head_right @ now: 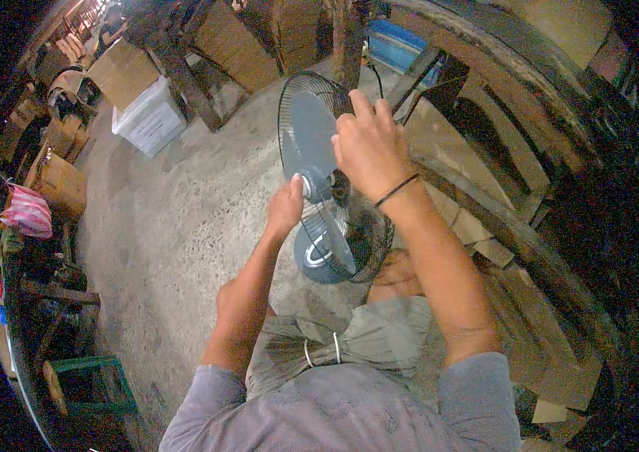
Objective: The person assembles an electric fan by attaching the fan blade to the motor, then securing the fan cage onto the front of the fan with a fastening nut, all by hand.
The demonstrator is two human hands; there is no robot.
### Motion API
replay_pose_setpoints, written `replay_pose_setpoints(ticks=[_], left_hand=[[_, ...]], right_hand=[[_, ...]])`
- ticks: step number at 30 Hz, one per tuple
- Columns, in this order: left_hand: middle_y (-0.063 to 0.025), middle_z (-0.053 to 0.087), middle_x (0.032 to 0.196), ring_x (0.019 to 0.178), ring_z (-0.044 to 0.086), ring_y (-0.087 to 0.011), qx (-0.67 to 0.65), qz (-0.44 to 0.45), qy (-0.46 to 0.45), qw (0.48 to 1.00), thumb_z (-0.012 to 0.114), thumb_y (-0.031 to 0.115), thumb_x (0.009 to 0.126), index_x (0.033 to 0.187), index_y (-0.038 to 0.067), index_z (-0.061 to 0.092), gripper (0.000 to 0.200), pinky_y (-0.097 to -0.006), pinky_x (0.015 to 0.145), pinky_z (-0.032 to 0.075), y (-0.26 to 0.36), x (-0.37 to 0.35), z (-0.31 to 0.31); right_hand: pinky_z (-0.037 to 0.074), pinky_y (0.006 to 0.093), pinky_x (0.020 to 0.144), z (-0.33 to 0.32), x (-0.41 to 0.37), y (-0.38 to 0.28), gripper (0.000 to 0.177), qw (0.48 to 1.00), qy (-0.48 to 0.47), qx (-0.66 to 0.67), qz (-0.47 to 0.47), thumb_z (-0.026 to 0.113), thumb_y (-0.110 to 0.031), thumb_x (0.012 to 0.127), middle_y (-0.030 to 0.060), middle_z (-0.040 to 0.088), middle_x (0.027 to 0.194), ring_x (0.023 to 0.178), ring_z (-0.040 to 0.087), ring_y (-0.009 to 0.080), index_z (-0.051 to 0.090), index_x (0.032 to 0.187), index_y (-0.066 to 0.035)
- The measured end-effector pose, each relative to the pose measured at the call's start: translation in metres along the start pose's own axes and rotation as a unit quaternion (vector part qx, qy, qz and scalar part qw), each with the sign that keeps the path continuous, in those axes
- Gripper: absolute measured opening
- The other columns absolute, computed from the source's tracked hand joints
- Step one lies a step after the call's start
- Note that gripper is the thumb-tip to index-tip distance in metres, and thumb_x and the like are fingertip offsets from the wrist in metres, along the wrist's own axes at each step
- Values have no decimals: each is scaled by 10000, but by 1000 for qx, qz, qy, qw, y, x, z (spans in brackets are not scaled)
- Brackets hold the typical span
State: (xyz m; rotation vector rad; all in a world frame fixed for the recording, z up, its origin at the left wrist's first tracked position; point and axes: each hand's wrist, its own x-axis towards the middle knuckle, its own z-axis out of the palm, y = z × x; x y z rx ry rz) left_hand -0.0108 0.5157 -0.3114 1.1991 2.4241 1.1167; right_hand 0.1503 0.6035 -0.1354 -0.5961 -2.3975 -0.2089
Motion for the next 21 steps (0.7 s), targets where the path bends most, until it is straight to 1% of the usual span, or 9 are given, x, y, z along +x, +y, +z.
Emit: replay_pose_setpoints(ticks=[3, 5, 9, 12, 14, 15, 17, 20, 21], left_hand=[[-273, 590, 904, 882, 557, -459, -9, -26, -13, 1000, 344, 384, 962, 998, -17, 524, 441, -524, 797, 426, 3, -6, -7], [-287, 600, 943, 927, 549, -467, -24, 64, 17, 998, 325, 403, 961, 997, -28, 552, 488, -516, 809, 420, 3, -14, -11], [-287, 607, 959, 961, 545, -463, 7, 73, -3, 997, 319, 428, 956, 987, -28, 570, 521, -503, 816, 418, 2, -12, -12], [-271, 611, 926, 952, 550, -453, -27, 12, -1, 1000, 329, 442, 951, 978, -23, 564, 522, -489, 803, 425, 2, -2, -6], [-283, 607, 932, 946, 553, -459, -178, -140, -99, 969, 326, 439, 951, 965, -31, 561, 525, -489, 802, 425, 1, 2, -4], [-283, 607, 932, 946, 553, -459, -178, -140, -99, 969, 326, 439, 951, 965, -31, 561, 525, -489, 802, 425, 0, 2, -5], [-288, 606, 928, 924, 556, -464, -64, -35, -44, 996, 328, 443, 948, 959, -31, 562, 529, -486, 799, 425, -2, -3, -6], [-287, 606, 922, 900, 560, -463, -12, 76, 17, 997, 330, 452, 945, 947, -29, 568, 537, -484, 792, 426, -3, -12, -8], [-287, 606, 922, 900, 560, -463, -12, 76, 17, 997, 330, 452, 945, 947, -29, 568, 537, -484, 792, 426, -4, -11, -8]], right_hand=[[525, 429, 782, -1, 0, 0, 188, 1000, -14, 4, 6, 671, -171, 755, 173, 502, 1218, 1019, 523, 354, 648, 840, -5], [526, 429, 778, -1, 0, 2, 187, 1000, -11, 10, 7, 671, -171, 754, 173, 503, 1215, 1019, 523, 353, 648, 838, -5], [528, 430, 778, -2, -1, 0, 184, 1000, -5, 15, 6, 671, -171, 754, 172, 504, 1213, 1021, 526, 350, 648, 832, -6], [528, 430, 780, -1, -1, 0, 181, 1000, -15, 8, 9, 671, -169, 754, 170, 503, 1215, 1029, 527, 349, 649, 828, -6], [528, 431, 781, -1, -1, 1, 180, 1000, -10, 11, 8, 671, -169, 754, 170, 504, 1214, 1034, 526, 350, 649, 827, -7], [528, 431, 782, -1, -1, 1, 179, 1000, -7, 13, 8, 671, -169, 753, 170, 505, 1213, 1038, 525, 351, 650, 827, -7], [528, 430, 782, -1, -1, 1, 179, 1000, -8, 13, 9, 671, -170, 754, 170, 506, 1213, 1038, 524, 351, 650, 826, -8], [528, 430, 783, -1, -1, 2, 180, 1000, -9, 13, 13, 671, -171, 755, 170, 505, 1214, 1037, 522, 350, 649, 827, -8], [528, 431, 784, 0, -1, 2, 181, 1000, -9, 14, 13, 671, -172, 756, 170, 504, 1216, 1035, 522, 349, 648, 829, -8]])
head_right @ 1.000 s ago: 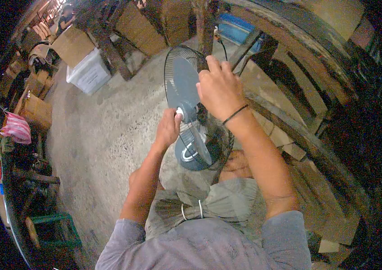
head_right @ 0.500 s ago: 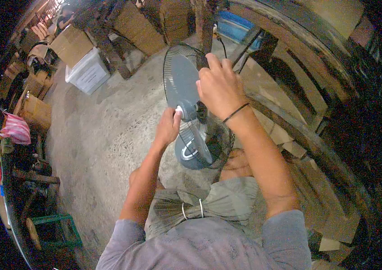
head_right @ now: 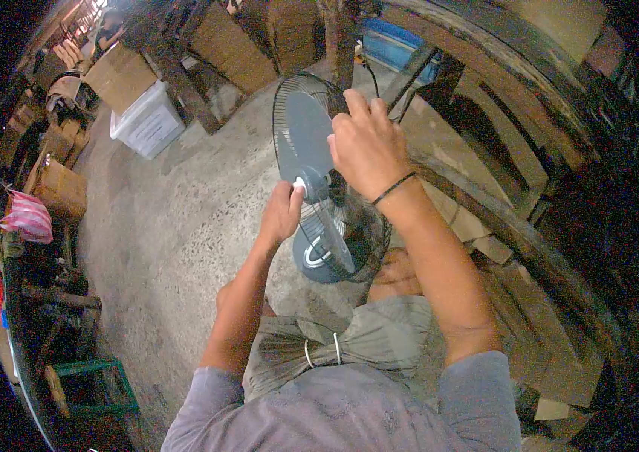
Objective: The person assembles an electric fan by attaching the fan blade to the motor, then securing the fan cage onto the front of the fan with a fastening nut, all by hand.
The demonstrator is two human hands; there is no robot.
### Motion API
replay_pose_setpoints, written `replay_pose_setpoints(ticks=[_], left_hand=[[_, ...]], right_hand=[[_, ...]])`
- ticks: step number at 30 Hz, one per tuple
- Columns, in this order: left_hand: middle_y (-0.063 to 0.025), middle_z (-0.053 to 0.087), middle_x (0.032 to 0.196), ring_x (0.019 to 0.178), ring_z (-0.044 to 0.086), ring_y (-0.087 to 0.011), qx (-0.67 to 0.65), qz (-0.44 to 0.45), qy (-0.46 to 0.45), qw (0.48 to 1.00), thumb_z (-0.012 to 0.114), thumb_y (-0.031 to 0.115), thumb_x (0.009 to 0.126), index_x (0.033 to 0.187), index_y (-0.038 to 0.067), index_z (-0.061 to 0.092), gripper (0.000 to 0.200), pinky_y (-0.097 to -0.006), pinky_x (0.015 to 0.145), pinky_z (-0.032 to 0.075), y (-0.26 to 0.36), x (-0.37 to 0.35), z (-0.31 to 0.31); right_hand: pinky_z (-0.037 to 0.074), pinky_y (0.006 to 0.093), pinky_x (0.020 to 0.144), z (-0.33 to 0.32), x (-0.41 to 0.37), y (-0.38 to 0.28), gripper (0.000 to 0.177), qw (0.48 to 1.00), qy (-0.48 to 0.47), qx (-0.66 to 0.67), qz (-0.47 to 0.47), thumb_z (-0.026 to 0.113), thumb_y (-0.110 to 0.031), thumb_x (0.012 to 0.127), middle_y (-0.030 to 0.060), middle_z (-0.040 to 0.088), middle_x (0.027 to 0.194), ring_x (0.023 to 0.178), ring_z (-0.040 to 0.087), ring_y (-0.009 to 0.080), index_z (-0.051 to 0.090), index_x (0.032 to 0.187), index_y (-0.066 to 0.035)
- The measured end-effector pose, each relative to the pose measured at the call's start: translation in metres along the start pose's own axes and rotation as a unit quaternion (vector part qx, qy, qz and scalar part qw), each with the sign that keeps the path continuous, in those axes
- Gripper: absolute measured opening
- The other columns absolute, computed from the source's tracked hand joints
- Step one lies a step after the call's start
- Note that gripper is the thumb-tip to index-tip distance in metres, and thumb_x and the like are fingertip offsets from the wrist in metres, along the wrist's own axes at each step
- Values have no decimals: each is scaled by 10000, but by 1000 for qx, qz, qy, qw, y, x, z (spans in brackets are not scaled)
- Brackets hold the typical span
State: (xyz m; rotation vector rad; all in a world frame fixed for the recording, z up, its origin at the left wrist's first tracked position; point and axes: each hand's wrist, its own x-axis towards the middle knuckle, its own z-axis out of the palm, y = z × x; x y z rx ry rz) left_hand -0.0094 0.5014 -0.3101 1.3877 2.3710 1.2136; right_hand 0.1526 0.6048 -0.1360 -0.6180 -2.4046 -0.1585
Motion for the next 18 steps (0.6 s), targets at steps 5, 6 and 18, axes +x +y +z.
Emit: replay_pose_setpoints(ticks=[5, 6, 18], left_hand=[[-193, 561, 779, 750, 565, -315, -196, -162, -84, 963, 414, 454, 933, 877, -53, 526, 523, -433, 700, 441, -11, 12, 9], [-193, 561, 779, 750, 565, -315, -196, -161, -83, 964, 414, 454, 933, 877, -53, 526, 523, -433, 700, 441, -11, 12, 8], [-283, 581, 874, 878, 549, -458, -12, -56, -25, 998, 356, 427, 940, 953, -33, 522, 489, -476, 799, 425, 5, 6, 1]], right_hand=[[524, 443, 785, 1, -1, -2, 186, 1000, 1, 0, -2, 668, -177, 760, 165, 499, 1221, 1035, 518, 344, 647, 834, -8], [522, 446, 785, 2, -1, -2, 188, 1000, 0, 0, -2, 667, -180, 761, 163, 498, 1222, 1036, 517, 343, 646, 835, -8], [512, 444, 808, -1, -1, -3, 195, 1000, -12, 1, 4, 664, -183, 767, 171, 500, 1226, 1044, 518, 349, 649, 848, -6]])
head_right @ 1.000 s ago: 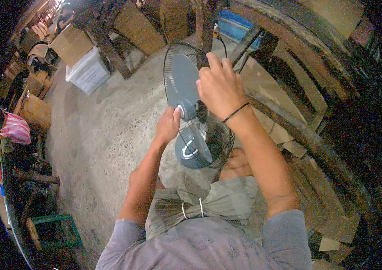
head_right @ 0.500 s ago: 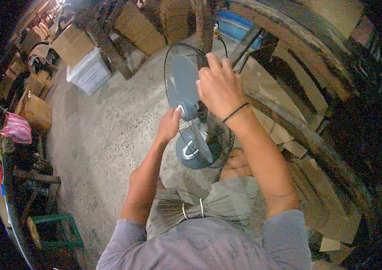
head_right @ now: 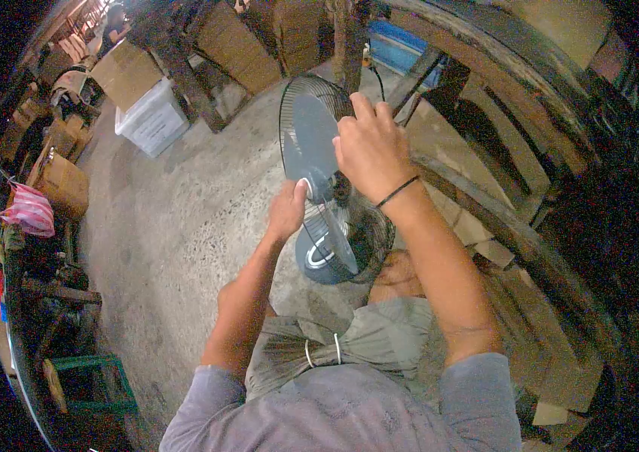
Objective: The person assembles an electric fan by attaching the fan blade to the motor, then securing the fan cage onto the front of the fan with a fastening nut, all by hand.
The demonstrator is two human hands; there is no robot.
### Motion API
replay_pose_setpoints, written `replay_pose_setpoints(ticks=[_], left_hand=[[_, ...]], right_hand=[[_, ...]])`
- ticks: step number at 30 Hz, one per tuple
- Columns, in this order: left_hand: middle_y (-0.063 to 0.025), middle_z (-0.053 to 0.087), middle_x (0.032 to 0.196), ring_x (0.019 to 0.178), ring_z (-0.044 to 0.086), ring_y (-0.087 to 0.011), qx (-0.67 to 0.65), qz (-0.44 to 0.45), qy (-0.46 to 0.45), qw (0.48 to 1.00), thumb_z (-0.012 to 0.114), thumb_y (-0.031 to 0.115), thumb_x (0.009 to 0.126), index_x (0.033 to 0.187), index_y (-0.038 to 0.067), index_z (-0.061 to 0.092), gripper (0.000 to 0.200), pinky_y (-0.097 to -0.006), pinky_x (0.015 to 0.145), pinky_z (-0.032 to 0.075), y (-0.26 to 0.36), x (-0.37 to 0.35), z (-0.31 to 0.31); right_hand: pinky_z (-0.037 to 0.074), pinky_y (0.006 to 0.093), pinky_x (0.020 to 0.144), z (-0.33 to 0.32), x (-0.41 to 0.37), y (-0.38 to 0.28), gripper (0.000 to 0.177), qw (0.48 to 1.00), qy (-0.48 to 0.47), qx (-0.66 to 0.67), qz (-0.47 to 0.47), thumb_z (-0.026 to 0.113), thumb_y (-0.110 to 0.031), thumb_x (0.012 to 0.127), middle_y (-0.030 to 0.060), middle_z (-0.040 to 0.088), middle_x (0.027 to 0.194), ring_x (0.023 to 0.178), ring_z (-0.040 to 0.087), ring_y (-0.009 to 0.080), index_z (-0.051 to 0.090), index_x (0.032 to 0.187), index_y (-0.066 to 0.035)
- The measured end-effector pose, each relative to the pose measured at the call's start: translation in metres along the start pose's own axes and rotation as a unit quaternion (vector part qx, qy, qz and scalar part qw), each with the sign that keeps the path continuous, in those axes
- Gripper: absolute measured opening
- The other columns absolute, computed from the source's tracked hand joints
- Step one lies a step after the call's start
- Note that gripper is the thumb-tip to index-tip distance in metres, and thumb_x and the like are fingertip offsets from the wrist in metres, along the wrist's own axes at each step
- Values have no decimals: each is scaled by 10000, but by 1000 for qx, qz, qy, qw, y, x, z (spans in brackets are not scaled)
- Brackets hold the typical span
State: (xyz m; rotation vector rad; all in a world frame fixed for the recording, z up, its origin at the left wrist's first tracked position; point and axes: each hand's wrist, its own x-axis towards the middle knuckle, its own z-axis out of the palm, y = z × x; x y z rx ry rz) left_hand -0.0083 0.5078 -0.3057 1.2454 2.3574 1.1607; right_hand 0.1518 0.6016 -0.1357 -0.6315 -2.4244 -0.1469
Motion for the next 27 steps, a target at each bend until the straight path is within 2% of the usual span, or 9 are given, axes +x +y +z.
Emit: replay_pose_setpoints(ticks=[6, 8, 12, 15, 17, 18, 20, 23, 27], left_hand=[[-287, 596, 913, 894, 553, -459, -151, -123, -70, 978, 354, 425, 938, 912, -36, 553, 503, -485, 784, 419, -3, 6, 0], [-275, 605, 933, 910, 565, -438, -35, -16, -5, 999, 375, 410, 930, 926, -44, 584, 499, -474, 785, 424, 2, -4, -3], [-260, 611, 892, 877, 582, -405, -1, 23, 17, 1000, 426, 417, 914, 913, -50, 586, 493, -462, 764, 430, -1, -5, -4], [-192, 616, 848, 813, 598, -318, -113, -94, -41, 988, 447, 441, 916, 896, -25, 541, 476, -426, 729, 446, 2, 3, -6], [-214, 621, 886, 840, 599, -334, -270, -230, -128, 926, 439, 461, 917, 902, -28, 545, 500, -436, 741, 441, 7, 4, -7], [-214, 621, 886, 840, 599, -334, -270, -230, -129, 926, 439, 461, 917, 902, -28, 545, 500, -436, 741, 441, 10, 1, -8], [-229, 618, 907, 852, 597, -347, -83, -60, 8, 995, 420, 458, 928, 900, -28, 547, 502, -438, 760, 442, 13, -7, -8], [-277, 613, 873, 853, 590, -426, -29, 26, 29, 999, 382, 449, 939, 893, -46, 560, 528, -468, 755, 440, 6, -5, -7], [-268, 618, 891, 879, 580, -444, -12, -25, 12, 1000, 343, 444, 950, 915, -45, 557, 535, -477, 780, 438, 5, 2, 0]], right_hand=[[521, 443, 795, -1, 0, 2, 202, 1000, 5, -6, -8, 656, -184, 775, 176, 500, 1220, 1038, 523, 352, 647, 853, 2], [523, 440, 790, -1, 1, 2, 203, 1000, 6, -9, -7, 657, -185, 774, 176, 500, 1218, 1037, 524, 351, 647, 853, 2], [527, 433, 784, -1, 0, 2, 199, 1000, 14, -13, -15, 657, -184, 771, 175, 501, 1217, 1032, 527, 351, 648, 850, -2], [528, 431, 784, -1, 0, 1, 194, 1000, 11, -6, -10, 656, -181, 769, 174, 502, 1214, 1028, 529, 349, 649, 846, -3], [529, 430, 784, 0, 0, 2, 193, 1000, 13, -5, -9, 656, -180, 768, 174, 502, 1215, 1028, 529, 349, 649, 844, -3], [529, 430, 783, 0, 0, 1, 191, 1000, 15, -5, -8, 655, -179, 768, 175, 502, 1215, 1029, 529, 348, 648, 842, -3], [529, 428, 783, -1, 1, 1, 191, 1000, 13, -5, -10, 655, -179, 768, 175, 503, 1215, 1030, 529, 349, 648, 842, -3], [529, 426, 783, -1, 1, 2, 192, 1000, 14, -5, -13, 655, -180, 768, 177, 505, 1214, 1035, 527, 352, 649, 842, -3], [527, 430, 786, 1, 0, 0, 192, 1000, 15, -7, -5, 660, -180, 766, 178, 508, 1211, 1042, 523, 358, 647, 839, -2]])
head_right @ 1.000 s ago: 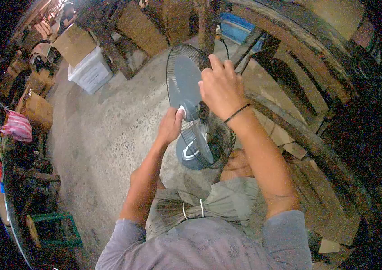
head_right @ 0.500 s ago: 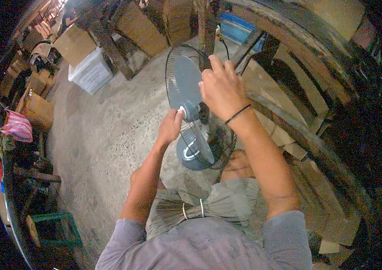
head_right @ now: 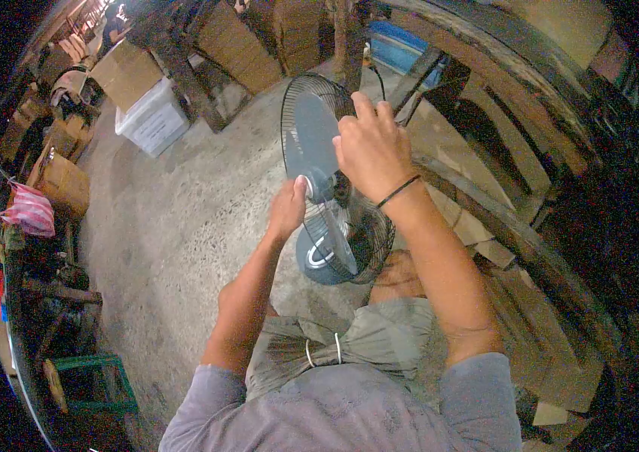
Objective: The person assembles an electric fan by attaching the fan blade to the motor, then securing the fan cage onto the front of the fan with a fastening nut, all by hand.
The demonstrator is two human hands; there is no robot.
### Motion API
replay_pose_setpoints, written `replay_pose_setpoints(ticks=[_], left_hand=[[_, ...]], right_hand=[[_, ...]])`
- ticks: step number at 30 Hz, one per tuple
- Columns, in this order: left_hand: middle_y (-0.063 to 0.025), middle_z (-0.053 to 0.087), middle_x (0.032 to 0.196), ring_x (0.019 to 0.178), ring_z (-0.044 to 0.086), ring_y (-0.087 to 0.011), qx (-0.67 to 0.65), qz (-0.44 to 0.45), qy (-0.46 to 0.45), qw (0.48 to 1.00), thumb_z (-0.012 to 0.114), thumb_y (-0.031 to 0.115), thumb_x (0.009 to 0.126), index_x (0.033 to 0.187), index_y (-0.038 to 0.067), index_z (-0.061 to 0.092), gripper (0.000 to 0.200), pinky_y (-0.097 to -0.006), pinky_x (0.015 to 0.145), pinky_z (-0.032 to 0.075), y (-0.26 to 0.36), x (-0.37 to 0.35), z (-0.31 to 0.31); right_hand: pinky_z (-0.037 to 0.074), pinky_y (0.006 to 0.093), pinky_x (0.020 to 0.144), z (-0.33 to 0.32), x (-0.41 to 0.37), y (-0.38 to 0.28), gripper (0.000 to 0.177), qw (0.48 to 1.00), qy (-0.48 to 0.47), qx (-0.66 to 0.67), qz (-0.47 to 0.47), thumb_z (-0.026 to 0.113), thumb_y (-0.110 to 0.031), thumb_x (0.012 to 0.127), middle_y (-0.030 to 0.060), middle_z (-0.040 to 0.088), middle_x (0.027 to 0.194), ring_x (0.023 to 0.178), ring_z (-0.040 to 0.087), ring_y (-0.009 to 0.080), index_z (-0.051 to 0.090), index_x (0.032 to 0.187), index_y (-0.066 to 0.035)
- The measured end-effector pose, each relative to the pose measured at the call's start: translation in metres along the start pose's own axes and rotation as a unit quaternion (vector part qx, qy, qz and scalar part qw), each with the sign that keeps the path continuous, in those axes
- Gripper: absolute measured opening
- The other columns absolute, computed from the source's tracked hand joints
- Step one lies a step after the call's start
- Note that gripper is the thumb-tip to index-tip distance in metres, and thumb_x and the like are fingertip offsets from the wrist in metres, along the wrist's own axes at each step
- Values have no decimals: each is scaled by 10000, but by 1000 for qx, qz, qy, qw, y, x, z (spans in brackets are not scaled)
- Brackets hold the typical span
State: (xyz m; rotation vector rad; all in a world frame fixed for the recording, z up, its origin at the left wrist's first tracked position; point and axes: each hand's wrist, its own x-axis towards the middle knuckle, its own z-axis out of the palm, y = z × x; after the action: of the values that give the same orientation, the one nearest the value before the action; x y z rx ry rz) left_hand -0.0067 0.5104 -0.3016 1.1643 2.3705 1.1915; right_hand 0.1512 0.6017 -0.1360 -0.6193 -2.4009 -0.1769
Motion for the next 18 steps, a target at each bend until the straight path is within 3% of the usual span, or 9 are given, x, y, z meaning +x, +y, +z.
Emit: replay_pose_setpoints(ticks=[3, 5, 6, 8, 12, 15, 17, 18], left_hand=[[-259, 621, 900, 891, 576, -442, -45, -19, 9, 999, 328, 463, 946, 950, -49, 550, 558, -470, 802, 437, -9, 7, 9], [-261, 617, 899, 890, 573, -438, -156, -126, -79, 977, 350, 448, 943, 949, -52, 556, 540, -461, 804, 439, -4, 6, 3], [-261, 617, 899, 890, 573, -438, -156, -126, -80, 976, 350, 448, 943, 949, -52, 556, 540, -461, 804, 439, 0, 2, -1], [-248, 622, 883, 891, 584, -410, -66, -17, -12, 998, 382, 444, 935, 918, -54, 565, 531, -447, 799, 442, 4, -5, -7], [-234, 629, 870, 872, 602, -374, -14, 50, -4, 999, 410, 442, 927, 895, -52, 569, 520, -438, 771, 445, -6, -4, -4], [-238, 626, 858, 838, 603, -372, -26, 20, 2, 999, 411, 444, 926, 889, -54, 574, 525, -445, 743, 441, -9, 1, 1], [-276, 611, 874, 840, 589, -421, -180, -89, -61, 978, 402, 441, 930, 881, -56, 586, 532, -464, 741, 435, -4, 2, 0], [-276, 611, 874, 840, 589, -421, -179, -89, -61, 978, 402, 441, 930, 881, -56, 586, 532, -464, 741, 435, 2, 2, -3]], right_hand=[[523, 436, 790, 0, 0, 1, 195, 1000, -4, 4, -1, 664, -181, 764, 178, 507, 1212, 1042, 522, 358, 647, 845, -4], [521, 438, 792, 1, 0, 1, 196, 1000, -2, 4, -2, 664, -180, 763, 178, 507, 1212, 1040, 523, 357, 647, 848, -4], [519, 440, 794, 1, 0, 2, 197, 1000, 1, 3, -2, 664, -180, 763, 178, 507, 1212, 1037, 523, 356, 647, 851, -4], [519, 440, 794, 1, 1, 2, 196, 1000, -2, 3, -3, 665, -179, 763, 178, 507, 1213, 1036, 524, 356, 646, 852, -5], [520, 443, 789, 0, 1, 1, 190, 1000, 1, 2, -4, 663, -175, 765, 179, 506, 1212, 1031, 526, 356, 642, 845, -3], [522, 439, 785, 0, 0, 0, 193, 1000, 1, 5, 2, 664, -176, 765, 178, 507, 1210, 1028, 528, 354, 641, 843, -1], [523, 438, 784, 0, 0, 1, 195, 1000, 1, 4, 0, 664, -177, 765, 178, 508, 1208, 1025, 529, 353, 641, 843, 1], [523, 436, 784, 0, 0, 1, 197, 1000, 2, 2, -4, 664, -177, 765, 177, 509, 1207, 1023, 530, 351, 641, 842, 2]])
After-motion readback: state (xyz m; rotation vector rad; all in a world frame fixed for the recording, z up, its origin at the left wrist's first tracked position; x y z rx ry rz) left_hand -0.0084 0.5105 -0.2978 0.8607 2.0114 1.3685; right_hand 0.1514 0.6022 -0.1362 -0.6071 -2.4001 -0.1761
